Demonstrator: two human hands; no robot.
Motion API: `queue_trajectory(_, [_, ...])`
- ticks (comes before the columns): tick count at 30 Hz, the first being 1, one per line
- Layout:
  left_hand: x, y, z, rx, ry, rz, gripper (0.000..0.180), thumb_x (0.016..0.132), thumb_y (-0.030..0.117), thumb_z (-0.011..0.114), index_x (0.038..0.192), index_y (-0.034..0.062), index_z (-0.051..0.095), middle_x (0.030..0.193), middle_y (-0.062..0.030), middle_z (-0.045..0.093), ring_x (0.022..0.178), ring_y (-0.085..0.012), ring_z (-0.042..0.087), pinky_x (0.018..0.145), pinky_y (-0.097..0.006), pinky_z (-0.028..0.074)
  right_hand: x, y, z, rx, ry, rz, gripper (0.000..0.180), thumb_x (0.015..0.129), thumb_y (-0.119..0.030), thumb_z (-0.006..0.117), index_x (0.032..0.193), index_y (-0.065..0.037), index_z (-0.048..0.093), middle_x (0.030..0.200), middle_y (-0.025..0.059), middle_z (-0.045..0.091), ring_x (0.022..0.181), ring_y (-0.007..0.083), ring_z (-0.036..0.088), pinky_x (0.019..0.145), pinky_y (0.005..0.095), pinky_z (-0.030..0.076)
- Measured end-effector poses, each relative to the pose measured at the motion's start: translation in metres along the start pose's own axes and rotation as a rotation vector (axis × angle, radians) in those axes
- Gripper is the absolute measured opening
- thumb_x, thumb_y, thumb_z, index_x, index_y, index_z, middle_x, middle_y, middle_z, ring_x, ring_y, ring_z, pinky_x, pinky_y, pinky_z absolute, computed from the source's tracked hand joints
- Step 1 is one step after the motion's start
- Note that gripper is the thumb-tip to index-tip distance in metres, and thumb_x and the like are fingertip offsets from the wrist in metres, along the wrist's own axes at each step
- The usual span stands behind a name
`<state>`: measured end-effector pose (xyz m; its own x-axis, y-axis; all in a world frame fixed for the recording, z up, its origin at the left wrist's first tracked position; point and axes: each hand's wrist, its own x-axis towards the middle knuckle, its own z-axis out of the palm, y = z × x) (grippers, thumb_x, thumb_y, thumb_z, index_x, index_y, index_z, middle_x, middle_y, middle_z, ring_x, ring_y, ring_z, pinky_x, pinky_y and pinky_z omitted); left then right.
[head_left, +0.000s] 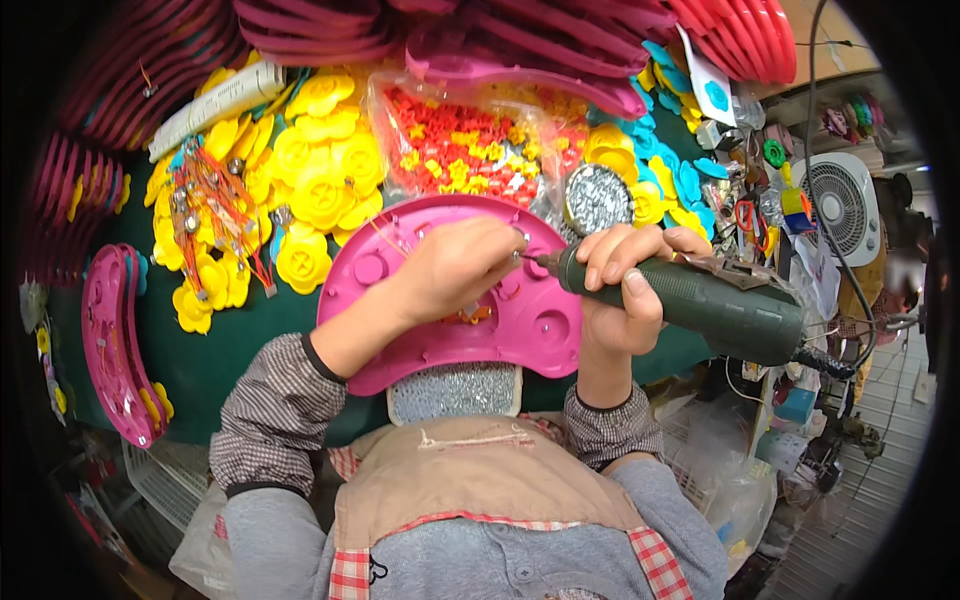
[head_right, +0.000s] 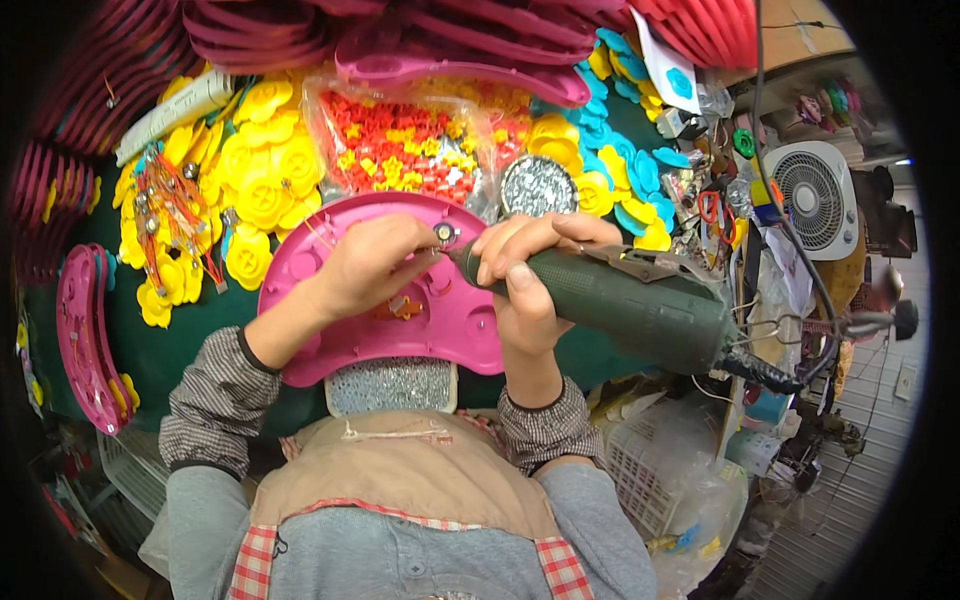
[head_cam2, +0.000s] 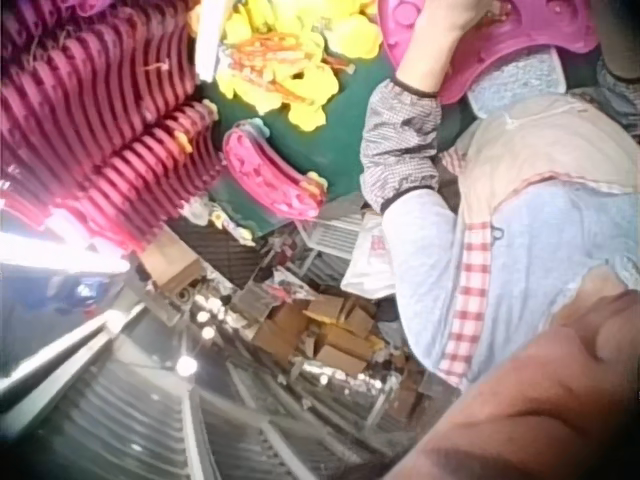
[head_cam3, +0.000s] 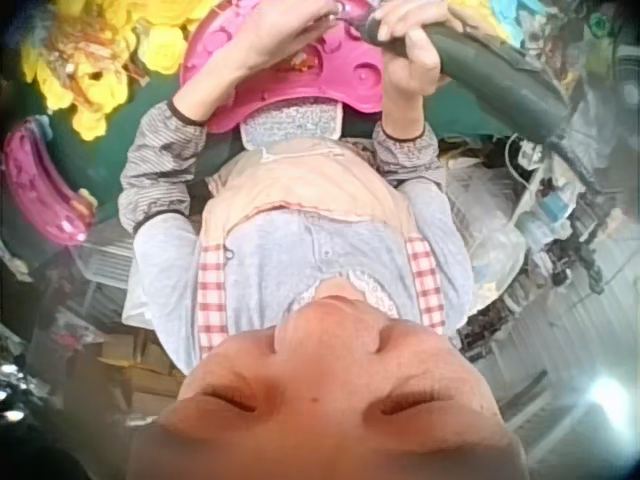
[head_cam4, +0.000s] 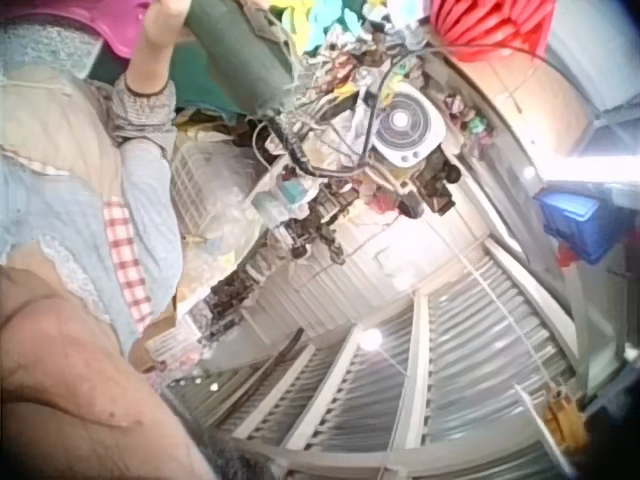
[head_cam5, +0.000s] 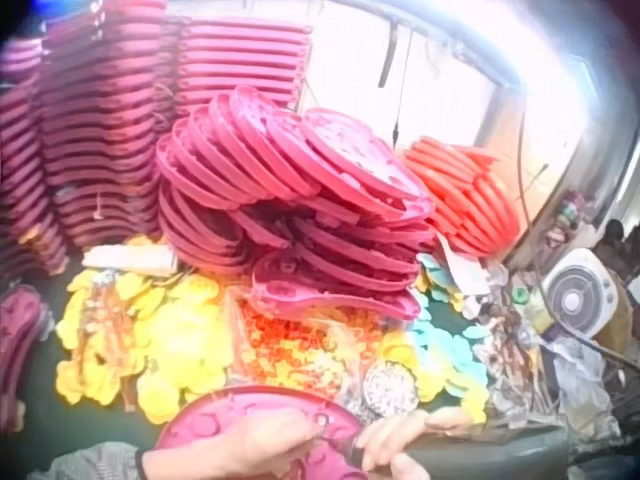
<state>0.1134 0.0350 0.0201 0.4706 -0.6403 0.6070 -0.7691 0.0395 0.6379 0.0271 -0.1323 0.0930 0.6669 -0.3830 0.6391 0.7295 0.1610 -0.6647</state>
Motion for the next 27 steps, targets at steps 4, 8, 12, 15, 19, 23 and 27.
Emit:
queue_trajectory(4, [-0.006,0.003,-0.004,0.083,0.029,0.035,0.025,0.085,0.001,0.081,0.105,0.0029,0.067,0.088,-0.0127,0.067,0.078,-0.0327,0.068,0.069,-0.041,0.056,-0.003,0.004,0.003,-0.028,-0.085,-0.031,0.052,0.09,-0.004,0.065,0.136,-0.006,0.039,0.078,0.011,0.062,0.065,0.0231,0.062,0.07,0.0443,0.057])
queue_trajectory(8, [-0.012,-0.001,-0.009,0.06,0.111,-0.016,0.026,0.087,0.003,0.082,0.11,0.0026,0.069,0.089,-0.0124,0.069,0.078,-0.0308,0.07,0.072,-0.038,0.057,0.0,0.015,0.005,-0.034,-0.083,-0.003,0.053,0.09,0.001,0.063,0.137,-0.006,0.039,0.078,0.0108,0.062,0.065,0.0221,0.061,0.07,0.0438,0.058])
queue_trajectory(12, [-0.009,0.002,-0.013,-0.075,0.061,-0.366,0.024,0.09,0.005,0.076,0.112,0.0007,0.07,0.096,-0.0163,0.07,0.088,-0.036,0.071,0.077,-0.043,0.059,0.002,0.027,-0.006,-0.09,-0.085,-0.009,0.053,0.089,0.005,0.061,0.137,-0.004,0.04,0.078,0.0114,0.062,0.065,0.022,0.061,0.069,0.0434,0.058])
queue_trajectory(15, [-0.024,-0.015,0.001,0.042,-0.041,-0.408,0.021,0.091,0.009,0.073,0.111,0.0011,0.071,0.101,-0.0178,0.071,0.094,-0.0381,0.071,0.082,-0.045,0.058,-0.004,0.042,-0.011,-0.083,-0.056,0.019,0.053,0.089,0.006,0.062,0.137,-0.003,0.041,0.078,0.011,0.061,0.065,0.0218,0.061,0.069,0.0431,0.058])
queue_trajectory(19, [-0.023,-0.011,0.004,0.083,-0.108,-0.457,0.021,0.091,0.011,0.071,0.11,0.0032,0.073,0.101,-0.0161,0.068,0.095,-0.0389,0.07,0.083,-0.048,0.057,-0.008,0.052,-0.013,-0.104,-0.041,0.062,0.051,0.09,0.007,0.062,0.136,-0.002,0.042,0.08,0.0102,0.061,0.066,0.0216,0.062,0.068,0.0426,0.058])
queue_trajectory(23, [-0.026,-0.013,0.006,0.076,-0.086,-0.43,0.021,0.089,0.011,0.072,0.109,0.004,0.073,0.099,-0.015,0.068,0.095,-0.0381,0.07,0.082,-0.048,0.057,-0.007,0.06,-0.017,-0.114,-0.074,0.078,0.05,0.09,0.008,0.061,0.136,-0.002,0.042,0.082,0.0101,0.061,0.067,0.0212,0.062,0.067,0.0415,0.058])
queue_trajectory(27, [-0.025,-0.013,0.006,0.079,-0.079,-0.43,0.022,0.089,0.011,0.072,0.11,0.0043,0.074,0.1,-0.0143,0.068,0.095,-0.0373,0.07,0.082,-0.048,0.057,-0.001,0.06,-0.013,-0.153,-0.182,0.109,0.051,0.09,0.009,0.062,0.136,-0.001,0.042,0.084,0.0103,0.061,0.068,0.0203,0.063,0.068,0.0391,0.058])
